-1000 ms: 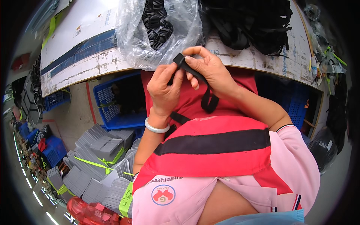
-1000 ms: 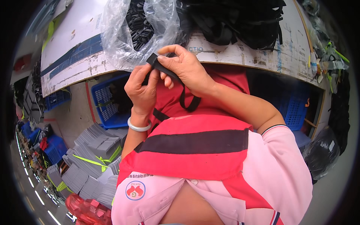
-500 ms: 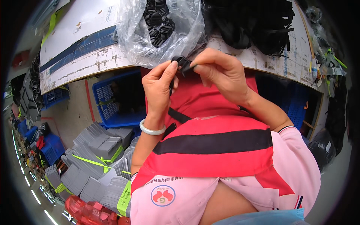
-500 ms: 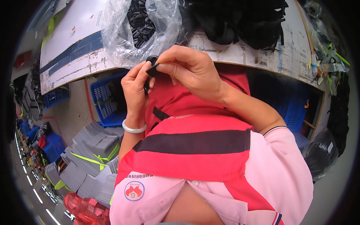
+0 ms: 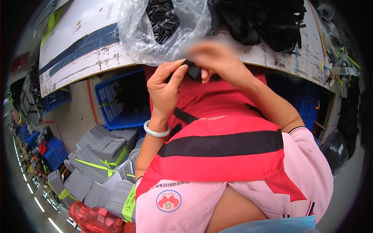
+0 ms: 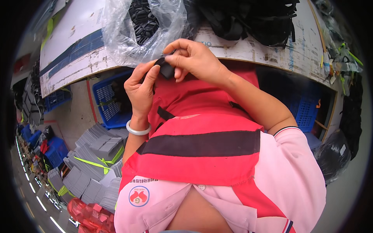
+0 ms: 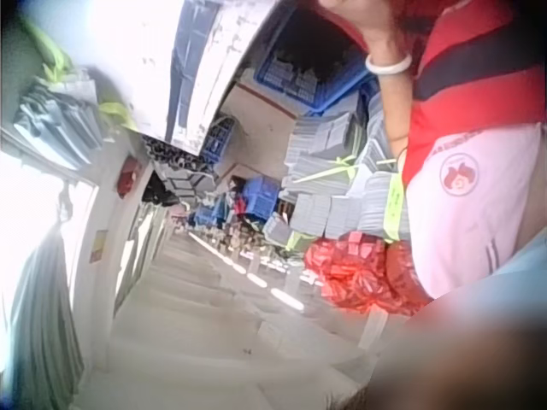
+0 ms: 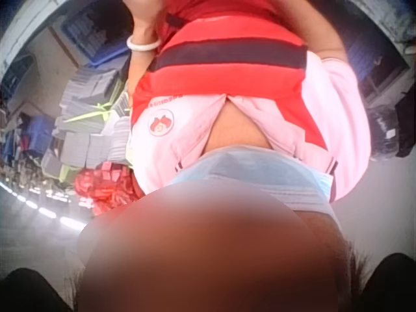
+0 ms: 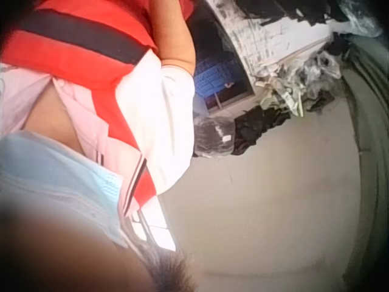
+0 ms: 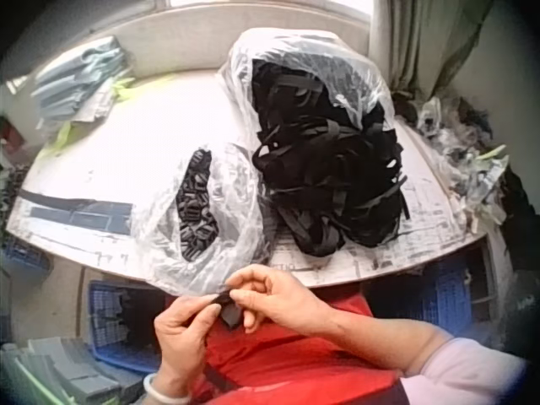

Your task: Threading plastic buckles onto black nylon straps at a factory workbench.

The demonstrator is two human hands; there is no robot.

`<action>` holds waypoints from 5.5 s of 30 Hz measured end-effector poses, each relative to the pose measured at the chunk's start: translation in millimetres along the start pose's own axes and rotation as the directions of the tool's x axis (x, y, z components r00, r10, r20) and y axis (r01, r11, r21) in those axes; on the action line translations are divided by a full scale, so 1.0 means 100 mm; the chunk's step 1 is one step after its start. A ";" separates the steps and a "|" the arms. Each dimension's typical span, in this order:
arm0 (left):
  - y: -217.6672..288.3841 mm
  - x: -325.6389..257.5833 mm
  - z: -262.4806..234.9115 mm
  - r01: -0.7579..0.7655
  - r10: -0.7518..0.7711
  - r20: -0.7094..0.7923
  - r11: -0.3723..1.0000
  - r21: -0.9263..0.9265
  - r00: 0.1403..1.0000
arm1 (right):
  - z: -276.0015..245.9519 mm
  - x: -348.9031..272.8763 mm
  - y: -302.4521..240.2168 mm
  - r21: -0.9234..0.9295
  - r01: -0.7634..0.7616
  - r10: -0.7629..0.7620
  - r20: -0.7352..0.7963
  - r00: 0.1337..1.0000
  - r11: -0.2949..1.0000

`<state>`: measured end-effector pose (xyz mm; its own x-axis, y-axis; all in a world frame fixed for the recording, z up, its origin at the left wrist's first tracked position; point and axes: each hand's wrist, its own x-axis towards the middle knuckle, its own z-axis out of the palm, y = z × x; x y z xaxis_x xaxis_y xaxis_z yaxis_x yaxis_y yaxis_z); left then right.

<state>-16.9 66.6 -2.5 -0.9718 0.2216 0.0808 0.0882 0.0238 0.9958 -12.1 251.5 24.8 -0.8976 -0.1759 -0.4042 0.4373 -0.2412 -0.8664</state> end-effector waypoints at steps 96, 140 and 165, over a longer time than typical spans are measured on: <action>-0.04 -0.13 0.01 0.226 -0.233 -0.079 0.970 -0.089 0.969 | 0.02 -0.08 0.03 -0.114 -0.092 0.092 -0.001 0.996 0.989; -0.12 -0.29 0.05 0.245 -0.269 -0.091 0.946 -0.212 0.959 | 0.12 -0.19 0.12 -0.263 0.001 0.001 0.005 1.000 0.965; -0.36 -1.09 -2.48 -0.016 -0.482 -0.531 0.730 -0.683 0.697 | 0.26 0.49 1.04 -0.857 0.466 -0.335 0.382 0.861 0.219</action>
<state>32.0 -200.4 -36.3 -0.8358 -0.3752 -0.4010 -0.0698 -0.6518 0.7552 -9.2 193.1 -77.9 -0.8987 -0.4352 0.0546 -0.3693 0.6835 -0.6297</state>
